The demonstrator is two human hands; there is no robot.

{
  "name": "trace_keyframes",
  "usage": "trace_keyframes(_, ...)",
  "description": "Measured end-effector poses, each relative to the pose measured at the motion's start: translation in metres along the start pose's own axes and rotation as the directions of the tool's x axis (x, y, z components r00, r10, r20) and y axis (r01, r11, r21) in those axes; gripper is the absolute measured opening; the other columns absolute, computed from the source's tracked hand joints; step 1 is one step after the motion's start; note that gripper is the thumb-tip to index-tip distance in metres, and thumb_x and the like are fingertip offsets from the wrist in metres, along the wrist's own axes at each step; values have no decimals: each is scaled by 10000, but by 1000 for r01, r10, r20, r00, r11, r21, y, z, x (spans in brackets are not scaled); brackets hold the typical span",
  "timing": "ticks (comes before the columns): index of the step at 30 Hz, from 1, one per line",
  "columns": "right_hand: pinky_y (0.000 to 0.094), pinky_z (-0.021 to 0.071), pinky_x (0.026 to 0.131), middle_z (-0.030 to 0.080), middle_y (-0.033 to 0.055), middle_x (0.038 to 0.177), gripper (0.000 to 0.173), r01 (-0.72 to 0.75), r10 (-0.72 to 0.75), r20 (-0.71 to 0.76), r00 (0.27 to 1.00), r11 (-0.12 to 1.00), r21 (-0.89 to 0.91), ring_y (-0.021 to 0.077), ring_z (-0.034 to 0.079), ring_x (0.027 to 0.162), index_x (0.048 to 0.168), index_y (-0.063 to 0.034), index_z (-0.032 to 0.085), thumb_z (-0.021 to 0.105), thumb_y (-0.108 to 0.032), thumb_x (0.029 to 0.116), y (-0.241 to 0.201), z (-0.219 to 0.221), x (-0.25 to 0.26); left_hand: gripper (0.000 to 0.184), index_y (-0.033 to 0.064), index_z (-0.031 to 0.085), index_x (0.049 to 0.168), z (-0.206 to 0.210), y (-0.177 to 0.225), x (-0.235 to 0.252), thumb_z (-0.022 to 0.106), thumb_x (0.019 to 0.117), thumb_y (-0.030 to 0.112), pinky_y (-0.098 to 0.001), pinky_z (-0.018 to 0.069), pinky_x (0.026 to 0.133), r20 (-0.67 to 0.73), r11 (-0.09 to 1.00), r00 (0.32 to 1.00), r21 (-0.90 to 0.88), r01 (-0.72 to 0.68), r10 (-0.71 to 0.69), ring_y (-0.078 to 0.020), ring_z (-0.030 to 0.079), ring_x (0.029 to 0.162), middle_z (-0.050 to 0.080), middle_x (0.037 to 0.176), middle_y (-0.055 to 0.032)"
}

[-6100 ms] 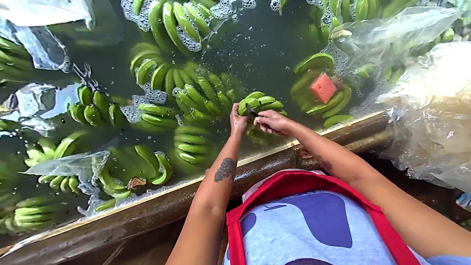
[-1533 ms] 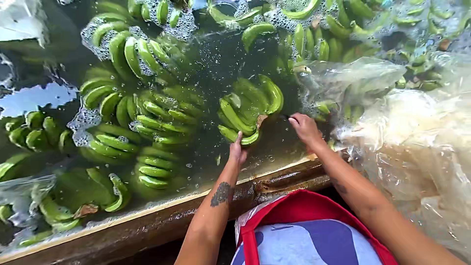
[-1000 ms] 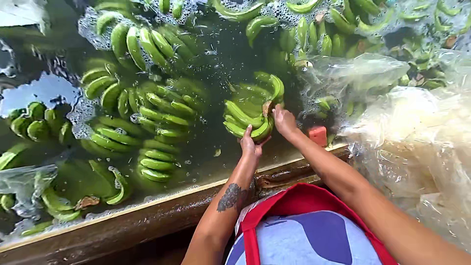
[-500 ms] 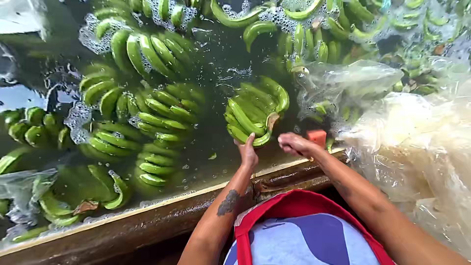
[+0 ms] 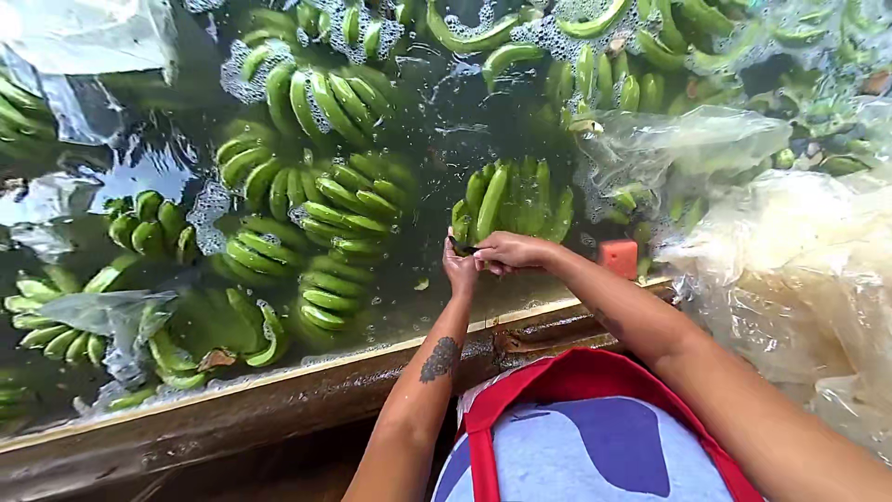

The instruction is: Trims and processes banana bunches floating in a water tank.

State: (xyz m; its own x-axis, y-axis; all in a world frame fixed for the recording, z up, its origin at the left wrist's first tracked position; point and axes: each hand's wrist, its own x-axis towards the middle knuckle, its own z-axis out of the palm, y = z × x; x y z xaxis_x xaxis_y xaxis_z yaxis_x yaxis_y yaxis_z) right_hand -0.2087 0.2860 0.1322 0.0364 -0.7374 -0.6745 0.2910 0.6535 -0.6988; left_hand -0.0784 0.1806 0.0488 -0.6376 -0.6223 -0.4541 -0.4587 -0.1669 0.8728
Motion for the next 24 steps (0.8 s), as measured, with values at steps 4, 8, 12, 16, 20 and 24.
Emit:
trace_keyframes(4,204,351,445,469,-42,628,274,71,116,-428,897,915,397,36,381,468,1028,-43,615,439,-244,1092,-2,-48,-6,544,-78,548,1346,-12,-1,-6,741,844,-1,-427,486,1077,4,993,1000,121,8,-8,-258,605,1244,621,1329,-231)
trace_keyframes(8,274,504,557,540,1,751,324,275,-135,-889,438,962,-10,83,515,565,1138,-4,585,410,-274,1112,-2,-163,-70,556,-65,527,1359,-33,-10,6,756,857,1,-451,534,1030,0,988,993,98,116,-116,-277,638,1180,629,1272,-241)
trace_keyframes(12,561,525,947,719,151,1073,357,-64,-404,-676,616,830,-555,310,670,1061,988,-46,755,762,-392,901,29,-112,-70,556,113,423,1514,-44,11,38,598,1041,349,-566,575,865,82,913,910,80,400,-406,-365,655,1112,596,1344,-228)
trace_keyframes(16,622,571,799,635,183,1281,694,-221,-220,-505,835,706,-673,399,676,1039,1442,-282,587,836,-458,819,95,-16,11,640,232,221,1615,-65,30,48,388,1078,538,-714,497,944,54,831,858,-226,508,-510,-467,453,1380,295,1631,-193)
trace_keyframes(20,632,526,920,674,204,1239,412,-329,-53,-544,838,746,-579,412,646,1155,1243,-81,688,723,-337,922,120,-5,61,553,144,311,1584,-91,19,18,448,1100,374,-647,522,955,-32,848,850,-105,520,-525,-425,468,1377,314,1623,-187)
trace_keyframes(24,634,499,971,660,237,1268,338,-456,111,-607,787,766,-453,420,621,1215,1183,-2,692,675,-240,944,92,-20,49,499,70,412,1525,-129,-15,-18,522,1082,272,-626,506,963,-34,828,830,59,558,-557,-406,526,1325,477,1509,-222)
